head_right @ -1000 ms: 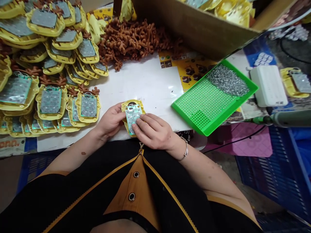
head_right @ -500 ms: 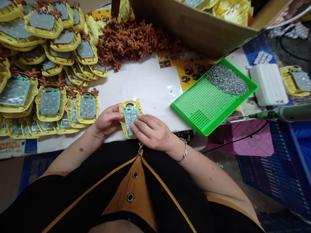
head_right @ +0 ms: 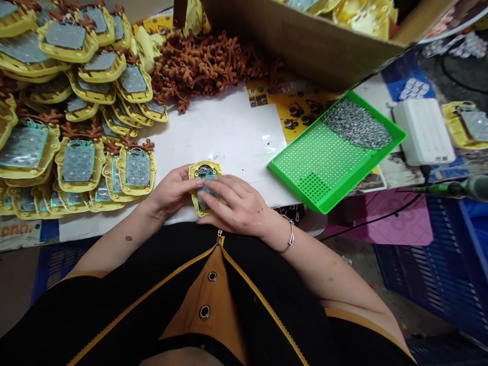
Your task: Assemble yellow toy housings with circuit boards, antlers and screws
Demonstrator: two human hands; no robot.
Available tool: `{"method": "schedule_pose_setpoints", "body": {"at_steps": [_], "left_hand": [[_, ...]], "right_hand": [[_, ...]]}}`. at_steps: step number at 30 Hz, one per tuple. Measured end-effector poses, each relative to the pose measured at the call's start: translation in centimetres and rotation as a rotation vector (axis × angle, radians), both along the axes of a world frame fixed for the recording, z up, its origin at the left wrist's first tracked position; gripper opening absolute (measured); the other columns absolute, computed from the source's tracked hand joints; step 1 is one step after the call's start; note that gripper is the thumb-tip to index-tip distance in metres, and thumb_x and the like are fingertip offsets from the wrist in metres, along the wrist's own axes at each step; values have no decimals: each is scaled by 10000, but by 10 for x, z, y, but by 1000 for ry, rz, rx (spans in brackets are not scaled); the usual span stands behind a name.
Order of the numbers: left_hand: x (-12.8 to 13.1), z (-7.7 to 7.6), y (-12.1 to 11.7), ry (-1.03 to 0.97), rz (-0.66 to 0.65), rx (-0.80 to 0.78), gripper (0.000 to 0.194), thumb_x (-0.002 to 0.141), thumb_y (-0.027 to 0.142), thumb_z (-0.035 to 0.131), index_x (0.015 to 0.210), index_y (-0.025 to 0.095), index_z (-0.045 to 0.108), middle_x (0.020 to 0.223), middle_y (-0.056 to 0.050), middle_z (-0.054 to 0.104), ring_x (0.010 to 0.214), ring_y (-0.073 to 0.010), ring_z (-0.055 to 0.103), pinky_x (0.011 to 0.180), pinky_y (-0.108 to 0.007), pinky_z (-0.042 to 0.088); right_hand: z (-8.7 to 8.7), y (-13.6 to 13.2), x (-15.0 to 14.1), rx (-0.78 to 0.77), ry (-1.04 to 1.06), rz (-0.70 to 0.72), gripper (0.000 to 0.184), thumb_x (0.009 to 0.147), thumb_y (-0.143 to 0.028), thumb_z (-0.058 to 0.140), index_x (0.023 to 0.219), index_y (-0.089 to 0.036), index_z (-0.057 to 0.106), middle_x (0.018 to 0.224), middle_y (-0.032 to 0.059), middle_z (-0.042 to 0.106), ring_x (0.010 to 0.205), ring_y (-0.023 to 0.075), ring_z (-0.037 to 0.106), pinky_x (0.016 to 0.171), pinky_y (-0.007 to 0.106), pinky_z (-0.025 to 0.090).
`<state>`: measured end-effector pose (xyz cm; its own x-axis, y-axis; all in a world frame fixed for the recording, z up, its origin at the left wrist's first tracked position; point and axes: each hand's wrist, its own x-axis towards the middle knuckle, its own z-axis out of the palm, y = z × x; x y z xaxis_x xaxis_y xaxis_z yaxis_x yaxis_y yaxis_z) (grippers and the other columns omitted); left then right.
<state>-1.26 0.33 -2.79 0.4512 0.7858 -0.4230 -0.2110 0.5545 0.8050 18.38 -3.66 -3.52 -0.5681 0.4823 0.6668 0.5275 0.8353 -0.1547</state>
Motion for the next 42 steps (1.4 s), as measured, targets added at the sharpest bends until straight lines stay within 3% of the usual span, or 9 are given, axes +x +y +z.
{"method": "schedule_pose_setpoints", "body": {"at_steps": [5,10,14,19,24,27,29,34,42], "left_hand": [[3,-1,-2,44,9,90,338,676,243,828,996,182,737,922,-10,723,842,-154,642,833,-301,491],[13,6,-4,-11,57,33,295,689,252,812,962,170,736,900,-23,727,827,-160,647,801,-291,498],[22,11,-9,-101,91,-75,363,648,207,830,990,179,710,926,-26,720,863,-169,659,852,-307,496],[34,7,-12,-46,80,-66,465,631,146,836,1059,211,667,1034,-17,703,997,-191,647,942,-330,462],[46,4,-10,19,35,-80,448,662,159,824,1070,177,640,959,-20,683,915,-188,641,878,-338,477],[52,5,-7,9,6,-94,437,649,147,816,1044,166,630,897,-11,669,835,-178,639,824,-342,495],[55,6,-5,20,-3,-96,419,646,130,802,1025,161,627,886,-10,667,820,-175,640,822,-345,502],[58,9,0,45,-6,-129,395,646,93,758,1016,142,630,872,-14,672,784,-162,637,785,-327,512],[56,7,1,33,-48,-125,440,653,122,788,1063,154,631,900,-14,671,817,-168,645,802,-324,508]], "right_hand": [[3,5,-4,-243,-160,-119,817,879,-614,598,1430,-29,451,1375,285,558,1324,396,511,1032,578,518],[6,7,-6,-200,-111,-185,752,883,-598,602,1372,-37,499,1316,262,599,1228,362,571,987,528,549],[7,6,-1,-131,-83,-219,703,890,-577,608,1348,-52,518,1296,241,615,1209,344,578,988,510,555],[-1,1,9,-115,-48,-246,693,895,-541,620,1365,-46,499,1327,253,595,1246,357,554,1010,518,544],[-4,0,26,-348,3,-207,717,911,-618,531,1394,-90,490,1330,265,574,1203,380,568,963,595,541],[-4,4,40,-509,10,-160,526,972,-435,497,1427,-171,484,1376,221,550,1246,365,550,1023,626,491],[-5,8,47,-577,8,-136,508,951,-372,542,1424,-189,499,1389,204,538,1265,363,537,1051,624,470],[-10,14,47,-632,46,-160,520,893,-386,644,1365,-184,565,1338,188,563,1223,353,558,1043,595,473],[-7,12,40,-643,50,-206,485,892,-344,630,1350,-196,566,1328,183,565,1176,362,556,1014,611,456]]}}
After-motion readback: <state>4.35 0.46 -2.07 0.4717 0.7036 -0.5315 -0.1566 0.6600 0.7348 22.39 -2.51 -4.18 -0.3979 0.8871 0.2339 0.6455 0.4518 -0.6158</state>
